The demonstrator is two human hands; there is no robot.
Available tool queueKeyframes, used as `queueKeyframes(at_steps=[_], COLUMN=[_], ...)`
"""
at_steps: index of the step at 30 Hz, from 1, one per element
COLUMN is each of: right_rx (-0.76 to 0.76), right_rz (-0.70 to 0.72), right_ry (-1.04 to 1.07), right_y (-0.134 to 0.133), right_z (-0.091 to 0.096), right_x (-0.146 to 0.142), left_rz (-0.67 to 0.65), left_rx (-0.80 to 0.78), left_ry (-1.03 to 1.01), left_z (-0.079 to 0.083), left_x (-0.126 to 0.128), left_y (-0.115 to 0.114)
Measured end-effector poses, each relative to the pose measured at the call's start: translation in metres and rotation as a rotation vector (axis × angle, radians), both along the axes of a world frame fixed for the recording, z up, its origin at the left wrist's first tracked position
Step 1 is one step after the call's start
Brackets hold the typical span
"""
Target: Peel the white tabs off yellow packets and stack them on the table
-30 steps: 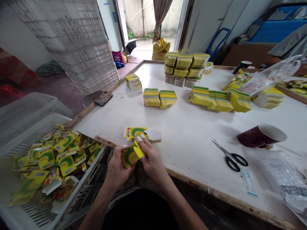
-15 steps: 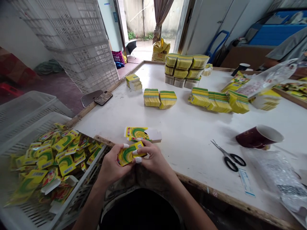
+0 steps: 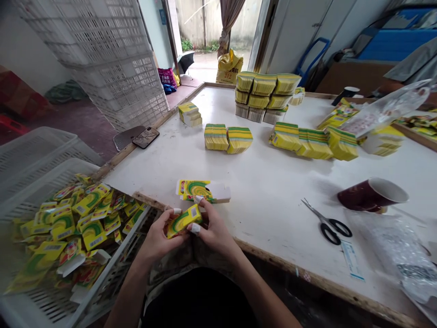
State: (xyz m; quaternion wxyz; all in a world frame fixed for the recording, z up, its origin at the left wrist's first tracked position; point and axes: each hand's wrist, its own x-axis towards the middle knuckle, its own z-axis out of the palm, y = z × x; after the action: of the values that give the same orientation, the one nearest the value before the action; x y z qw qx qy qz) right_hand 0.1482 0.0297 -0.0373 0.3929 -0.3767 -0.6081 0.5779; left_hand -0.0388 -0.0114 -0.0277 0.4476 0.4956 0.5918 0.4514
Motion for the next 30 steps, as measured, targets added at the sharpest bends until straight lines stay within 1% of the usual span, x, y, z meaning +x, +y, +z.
queueKeyframes(at_steps=[1,2,3,4,6,7,9,10,13,15,17,20,22,25,27,29,30], right_rx=[0.04,0.097,0.158,0.212,0.266,0.279,0.311,0.326,0.357,0.366,0.37,0.37,0.358,0.313,0.28,0.219,0.118], right_rz=[-0.027,-0.079,-0.142,-0.203,-0.273,-0.284,-0.282,-0.271,-0.233,-0.222,-0.222,-0.243,-0.258,-0.244,-0.203,-0.121,-0.033], right_ry=[-0.038,-0.094,-0.158,-0.221,-0.308,-0.346,-0.449,-0.503,-0.637,-0.686,-0.703,-0.666,-0.606,-0.476,-0.389,-0.273,-0.122], right_y=[0.003,0.008,0.014,0.021,0.038,0.047,0.061,0.066,0.073,0.072,0.07,0.068,0.067,0.058,0.045,0.028,0.018], right_z=[-0.001,-0.001,0.0,0.001,0.005,0.007,0.011,0.013,0.015,0.016,0.015,0.013,0.011,0.012,0.015,0.018,0.018], right_x=[0.003,0.008,0.013,0.018,0.025,0.027,0.024,0.02,0.008,0.003,0.001,0.002,0.004,0.003,-0.001,-0.009,-0.014], left_rz=[0.134,0.304,0.557,0.705,0.84,0.866,0.869,0.832,0.703,0.663,0.653,0.625,0.578,0.493,0.441,0.413,0.407], left_rx=[0.01,0.041,0.109,0.168,0.222,0.193,0.069,-0.003,-0.15,-0.18,-0.161,-0.11,-0.087,-0.08,-0.022,0.086,0.14], left_ry=[-0.16,-0.315,-0.477,-0.556,-0.643,-0.726,-0.916,-0.978,-1.023,-1.021,-1.005,-0.968,-0.94,-0.897,-0.875,-0.87,-0.87], left_z=[0.001,0.002,0.005,0.008,0.014,0.016,0.016,0.014,0.003,-0.002,-0.004,-0.005,-0.005,-0.006,-0.006,-0.002,0.002], left_x=[-0.008,-0.019,-0.031,-0.042,-0.058,-0.06,-0.053,-0.044,-0.013,0.0,0.003,0.003,0.005,0.017,0.027,0.034,0.036], left_y=[0.002,0.004,0.006,0.009,0.013,0.014,0.015,0.014,0.011,0.01,0.01,0.01,0.009,0.007,0.006,0.006,0.006])
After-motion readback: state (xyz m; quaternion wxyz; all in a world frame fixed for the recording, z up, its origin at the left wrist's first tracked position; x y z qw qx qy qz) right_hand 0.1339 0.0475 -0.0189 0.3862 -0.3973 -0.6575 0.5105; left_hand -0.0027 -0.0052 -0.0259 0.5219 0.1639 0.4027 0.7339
